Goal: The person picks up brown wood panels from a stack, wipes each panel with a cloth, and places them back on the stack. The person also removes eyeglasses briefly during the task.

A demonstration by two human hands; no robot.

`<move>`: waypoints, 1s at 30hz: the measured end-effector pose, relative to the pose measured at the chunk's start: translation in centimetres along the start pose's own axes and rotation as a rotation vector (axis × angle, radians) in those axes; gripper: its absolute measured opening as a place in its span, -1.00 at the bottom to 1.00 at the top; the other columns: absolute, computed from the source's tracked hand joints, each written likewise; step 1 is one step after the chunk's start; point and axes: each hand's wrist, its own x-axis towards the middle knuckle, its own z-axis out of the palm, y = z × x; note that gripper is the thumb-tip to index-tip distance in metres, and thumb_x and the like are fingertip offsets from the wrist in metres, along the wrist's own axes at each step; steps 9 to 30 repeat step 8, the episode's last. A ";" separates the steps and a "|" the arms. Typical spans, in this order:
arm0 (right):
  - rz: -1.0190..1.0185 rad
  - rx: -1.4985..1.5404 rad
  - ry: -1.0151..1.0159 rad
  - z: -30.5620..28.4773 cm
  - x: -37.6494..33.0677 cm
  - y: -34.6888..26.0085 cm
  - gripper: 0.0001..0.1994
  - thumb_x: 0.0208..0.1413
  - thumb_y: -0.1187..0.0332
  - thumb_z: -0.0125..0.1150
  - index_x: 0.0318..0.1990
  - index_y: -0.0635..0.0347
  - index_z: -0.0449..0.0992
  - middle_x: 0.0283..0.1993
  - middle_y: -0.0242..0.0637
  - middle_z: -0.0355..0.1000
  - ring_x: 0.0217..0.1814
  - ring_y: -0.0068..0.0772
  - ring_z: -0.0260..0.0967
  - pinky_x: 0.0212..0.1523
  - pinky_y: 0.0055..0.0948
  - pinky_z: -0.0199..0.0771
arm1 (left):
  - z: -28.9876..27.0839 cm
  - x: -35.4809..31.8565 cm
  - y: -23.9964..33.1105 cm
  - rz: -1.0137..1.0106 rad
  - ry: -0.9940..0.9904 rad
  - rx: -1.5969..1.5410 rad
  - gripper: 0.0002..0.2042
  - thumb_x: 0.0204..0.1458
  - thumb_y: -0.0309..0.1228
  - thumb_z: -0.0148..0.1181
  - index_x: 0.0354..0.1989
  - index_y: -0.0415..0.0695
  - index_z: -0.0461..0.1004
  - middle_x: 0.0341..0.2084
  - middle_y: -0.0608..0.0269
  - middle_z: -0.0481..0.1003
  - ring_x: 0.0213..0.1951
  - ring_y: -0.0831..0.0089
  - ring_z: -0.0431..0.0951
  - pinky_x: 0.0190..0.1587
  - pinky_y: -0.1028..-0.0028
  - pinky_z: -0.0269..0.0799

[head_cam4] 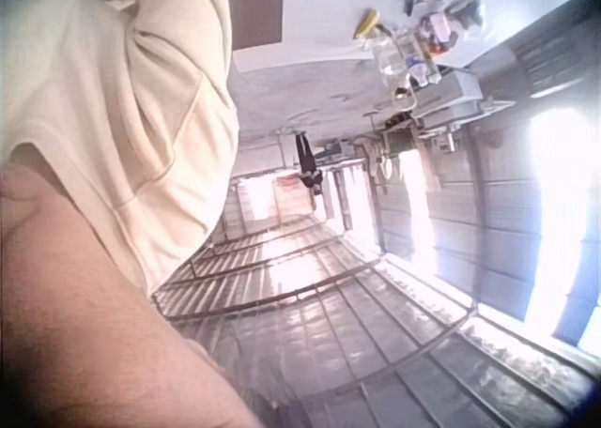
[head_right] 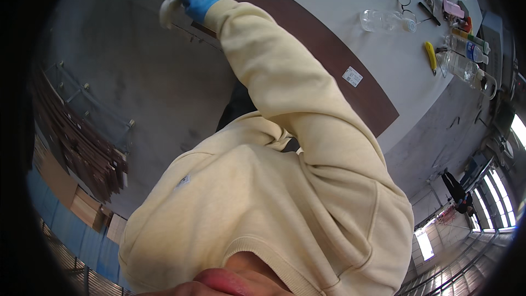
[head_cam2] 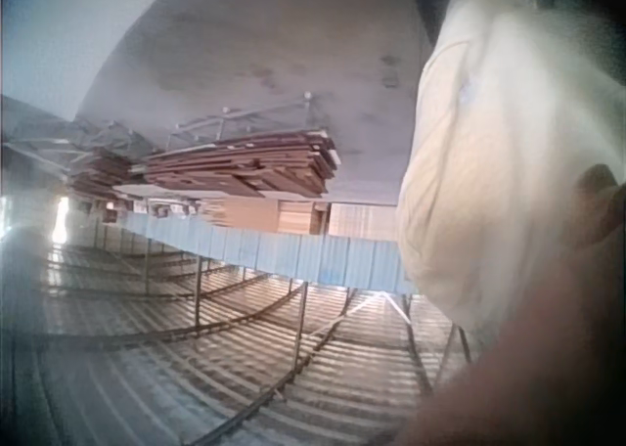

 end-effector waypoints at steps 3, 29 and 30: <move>-0.321 -0.147 0.311 -3.7 -5.6 -3.0 -0.58 0.14 0.58 0.18 0.16 0.06 0.52 0.36 -0.15 0.44 0.35 0.10 0.41 0.36 -0.21 0.44 | 0.5 -0.7 -0.6 -0.026 0.025 0.017 -0.59 0.20 -0.32 0.03 0.23 0.00 0.51 0.23 0.17 0.48 0.27 0.29 0.46 0.31 0.25 0.38; -0.336 -0.614 -0.373 -7.4 -23.8 -3.5 -0.47 0.06 0.40 0.34 0.25 -0.02 0.48 0.52 -0.21 0.28 0.56 -0.06 0.21 0.52 0.02 0.23 | 0.7 0.6 -1.7 0.077 0.233 0.142 -0.56 0.11 -0.32 0.13 0.20 -0.05 0.55 0.18 0.14 0.52 0.21 0.35 0.51 0.25 0.27 0.44; -0.336 -0.614 -0.373 -7.4 -23.8 -3.5 -0.47 0.06 0.40 0.34 0.25 -0.02 0.48 0.52 -0.21 0.28 0.56 -0.06 0.21 0.52 0.02 0.23 | 0.7 0.6 -1.7 0.077 0.233 0.142 -0.56 0.11 -0.32 0.13 0.20 -0.05 0.55 0.18 0.14 0.52 0.21 0.35 0.51 0.25 0.27 0.44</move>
